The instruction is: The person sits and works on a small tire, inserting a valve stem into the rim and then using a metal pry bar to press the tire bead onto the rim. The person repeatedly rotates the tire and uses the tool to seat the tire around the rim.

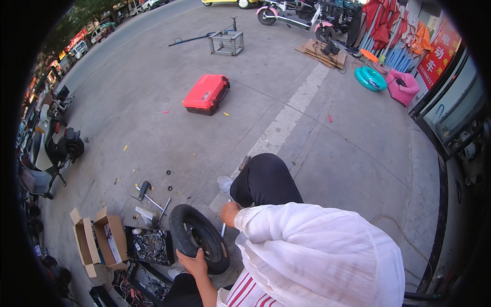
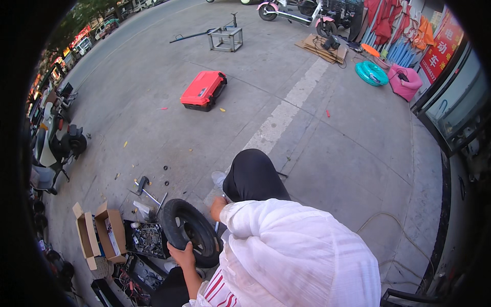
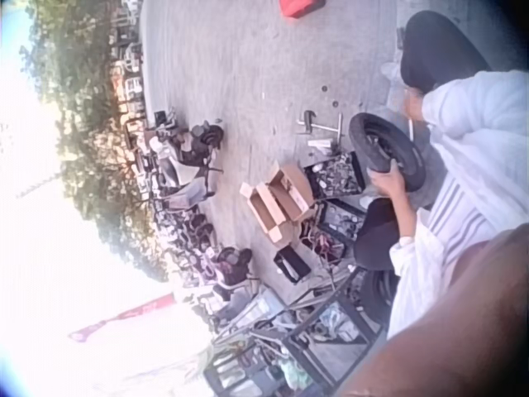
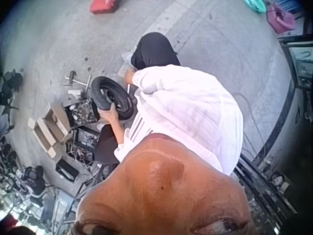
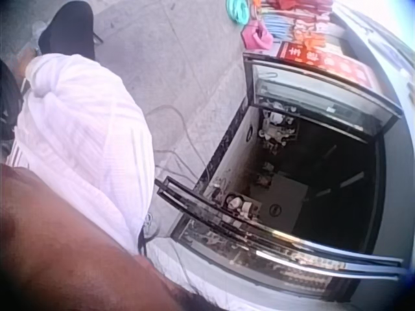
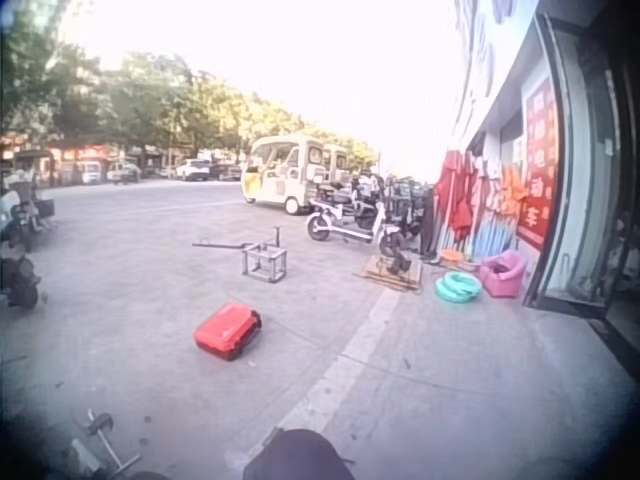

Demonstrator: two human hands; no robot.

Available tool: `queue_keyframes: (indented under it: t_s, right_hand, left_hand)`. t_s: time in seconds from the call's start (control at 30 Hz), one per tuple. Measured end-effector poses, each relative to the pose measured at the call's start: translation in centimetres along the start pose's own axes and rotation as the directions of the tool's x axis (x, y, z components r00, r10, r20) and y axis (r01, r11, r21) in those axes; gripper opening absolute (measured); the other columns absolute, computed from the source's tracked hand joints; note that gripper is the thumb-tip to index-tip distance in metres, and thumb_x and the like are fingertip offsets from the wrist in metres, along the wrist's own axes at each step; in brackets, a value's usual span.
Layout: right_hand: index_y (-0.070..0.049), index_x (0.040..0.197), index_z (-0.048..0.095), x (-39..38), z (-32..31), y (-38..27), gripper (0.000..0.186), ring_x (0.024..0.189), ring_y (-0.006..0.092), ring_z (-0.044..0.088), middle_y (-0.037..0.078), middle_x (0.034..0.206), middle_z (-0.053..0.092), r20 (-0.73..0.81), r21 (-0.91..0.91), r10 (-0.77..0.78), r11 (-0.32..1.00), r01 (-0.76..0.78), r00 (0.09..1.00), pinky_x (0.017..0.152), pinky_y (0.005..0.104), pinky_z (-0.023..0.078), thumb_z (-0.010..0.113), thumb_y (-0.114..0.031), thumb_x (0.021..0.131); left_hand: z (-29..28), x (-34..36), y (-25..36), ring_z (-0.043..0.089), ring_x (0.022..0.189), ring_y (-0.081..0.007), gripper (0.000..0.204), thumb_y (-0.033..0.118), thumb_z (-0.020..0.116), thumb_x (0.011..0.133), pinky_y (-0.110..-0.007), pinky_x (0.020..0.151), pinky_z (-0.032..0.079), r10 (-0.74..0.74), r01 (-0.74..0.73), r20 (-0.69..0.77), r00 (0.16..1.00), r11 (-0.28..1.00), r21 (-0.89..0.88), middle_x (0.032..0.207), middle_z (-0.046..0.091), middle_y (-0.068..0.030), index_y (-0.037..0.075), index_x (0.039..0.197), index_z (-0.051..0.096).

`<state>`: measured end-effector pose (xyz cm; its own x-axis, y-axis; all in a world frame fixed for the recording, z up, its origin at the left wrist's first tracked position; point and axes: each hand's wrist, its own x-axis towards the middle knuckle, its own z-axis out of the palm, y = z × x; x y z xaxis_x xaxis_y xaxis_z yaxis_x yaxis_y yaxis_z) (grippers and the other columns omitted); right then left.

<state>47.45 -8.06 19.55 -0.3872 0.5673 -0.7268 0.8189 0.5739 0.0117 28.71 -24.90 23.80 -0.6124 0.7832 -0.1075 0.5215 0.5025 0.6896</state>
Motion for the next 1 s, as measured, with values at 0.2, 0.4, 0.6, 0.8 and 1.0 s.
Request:
queue_keyframes:
  t_s: [0.2,0.4,0.6,0.8,1.0]
  right_hand:
    - [-0.014,0.112,0.072,1.9,4.4,0.9,0.029,0.093,0.0281,0.068,0.005,0.106,0.071,0.087,-0.017,0.082,0.997,-0.080,0.993,0.068,0.0536,0.053,0.064,-0.019,0.084]
    - [-0.012,0.103,0.075,-1.1,1.1,-1.2,0.029,0.093,0.0273,0.070,0.006,0.101,0.073,-0.187,0.001,-0.010,1.000,0.011,0.982,0.071,0.0458,0.053,0.073,-0.022,0.076]
    - [-0.013,0.102,0.074,-4.8,-3.7,2.4,0.026,0.091,0.0306,0.069,0.009,0.095,0.072,-0.089,0.016,-0.251,0.967,0.254,0.964,0.072,0.0446,0.053,0.070,-0.023,0.079]
    - [-0.007,0.103,0.067,-8.1,-7.5,7.1,0.025,0.086,0.0332,0.065,0.013,0.089,0.069,-0.374,0.467,-0.457,0.659,0.589,0.807,0.075,0.0445,0.049,0.064,-0.024,0.084]
    - [-0.002,0.103,0.062,-5.8,-5.7,3.3,0.020,0.068,0.0125,0.054,0.005,0.077,0.062,-0.537,0.801,-0.228,0.165,0.575,0.812,0.066,0.0279,0.046,0.052,-0.016,0.093]
  left_hand:
    - [-0.1,0.8,-3.2,0.049,0.118,-0.0363,0.091,0.009,0.080,0.066,-0.041,0.104,0.036,0.058,-0.060,-0.026,0.998,0.997,-0.057,0.130,0.045,-0.0257,-0.002,0.143,0.030]
    - [-1.0,1.2,-5.3,0.045,0.122,-0.0361,0.091,0.002,0.079,0.066,-0.040,0.107,0.033,-0.003,0.003,0.003,1.000,0.964,-0.265,0.132,0.043,-0.0252,-0.003,0.142,0.030]
    - [-0.5,1.4,-3.4,0.048,0.119,-0.0304,0.086,-0.001,0.077,0.067,-0.036,0.103,0.036,-0.064,0.086,0.069,0.996,0.912,-0.401,0.131,0.046,-0.0206,-0.002,0.142,0.033]
    - [-1.7,1.5,-3.2,0.053,0.113,-0.0268,0.084,-0.003,0.074,0.069,-0.035,0.098,0.042,-0.142,0.164,0.080,0.987,0.861,-0.482,0.129,0.050,-0.0172,-0.001,0.142,0.033]
    - [-3.2,3.1,-3.1,0.056,0.110,-0.0262,0.083,0.002,0.076,0.070,-0.033,0.095,0.043,-0.208,0.236,0.113,0.972,0.875,-0.422,0.124,0.054,-0.0170,0.002,0.142,0.033]
